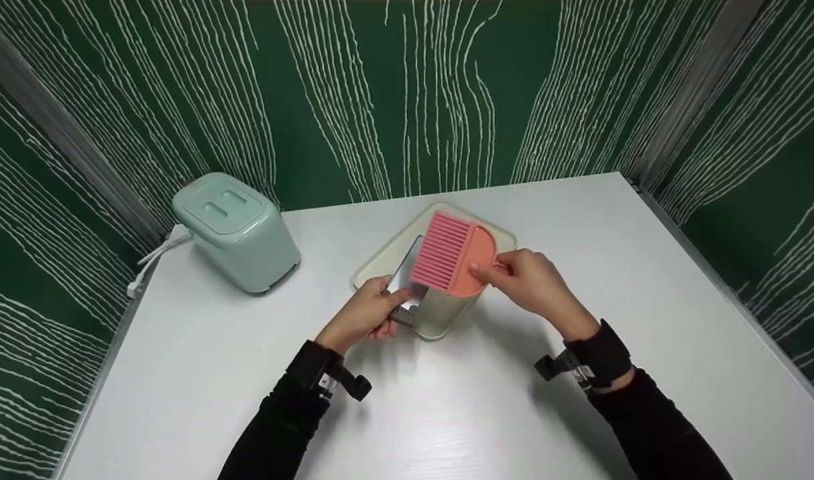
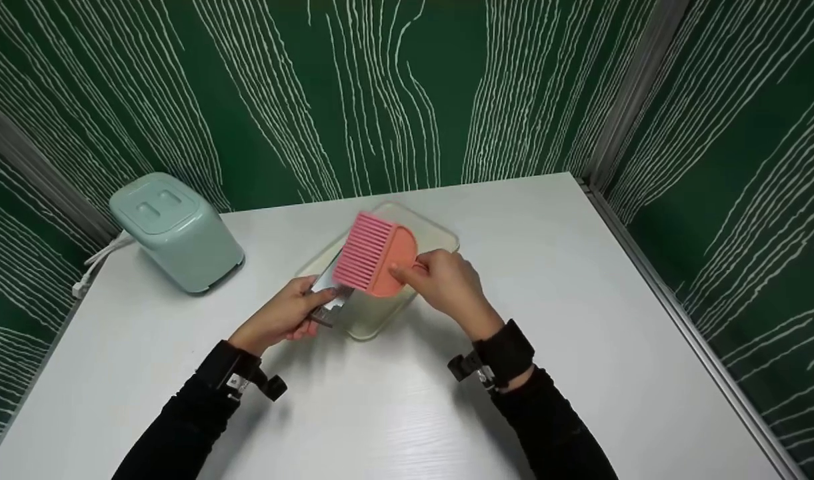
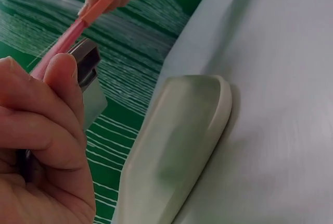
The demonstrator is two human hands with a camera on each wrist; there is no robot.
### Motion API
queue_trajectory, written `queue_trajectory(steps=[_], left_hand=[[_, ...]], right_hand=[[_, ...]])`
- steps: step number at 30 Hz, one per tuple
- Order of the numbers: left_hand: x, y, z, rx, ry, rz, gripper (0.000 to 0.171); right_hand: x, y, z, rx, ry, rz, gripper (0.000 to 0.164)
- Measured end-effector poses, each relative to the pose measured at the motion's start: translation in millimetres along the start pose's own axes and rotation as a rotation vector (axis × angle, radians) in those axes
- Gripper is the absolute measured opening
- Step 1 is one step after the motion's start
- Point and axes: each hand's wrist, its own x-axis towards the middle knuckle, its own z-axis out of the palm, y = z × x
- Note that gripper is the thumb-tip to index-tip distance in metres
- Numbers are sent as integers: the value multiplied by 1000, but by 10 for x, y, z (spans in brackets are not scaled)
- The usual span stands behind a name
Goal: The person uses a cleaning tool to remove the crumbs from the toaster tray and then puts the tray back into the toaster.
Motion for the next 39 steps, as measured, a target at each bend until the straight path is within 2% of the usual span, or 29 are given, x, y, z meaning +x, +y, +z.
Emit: queue_trajectory(steps=[4,11,19,28,39], left_hand=[[1,3,-3,8,0,-3,29],[1,24,-16,19,0,-6,28],[4,23,-6,52,14,-17,33],[5,5,30,113,40,8,36],[-1,32,27,150,66,13,28]], right_hand=[[49,-71,129,-22,-17,2,51],[92,-112,251,-70,-18,-11,50],[102,-104,299,-96,-13,-6,50],[114,-84,323,-136,0,-32,47],[149,-59,362,-189,51,-62,52]])
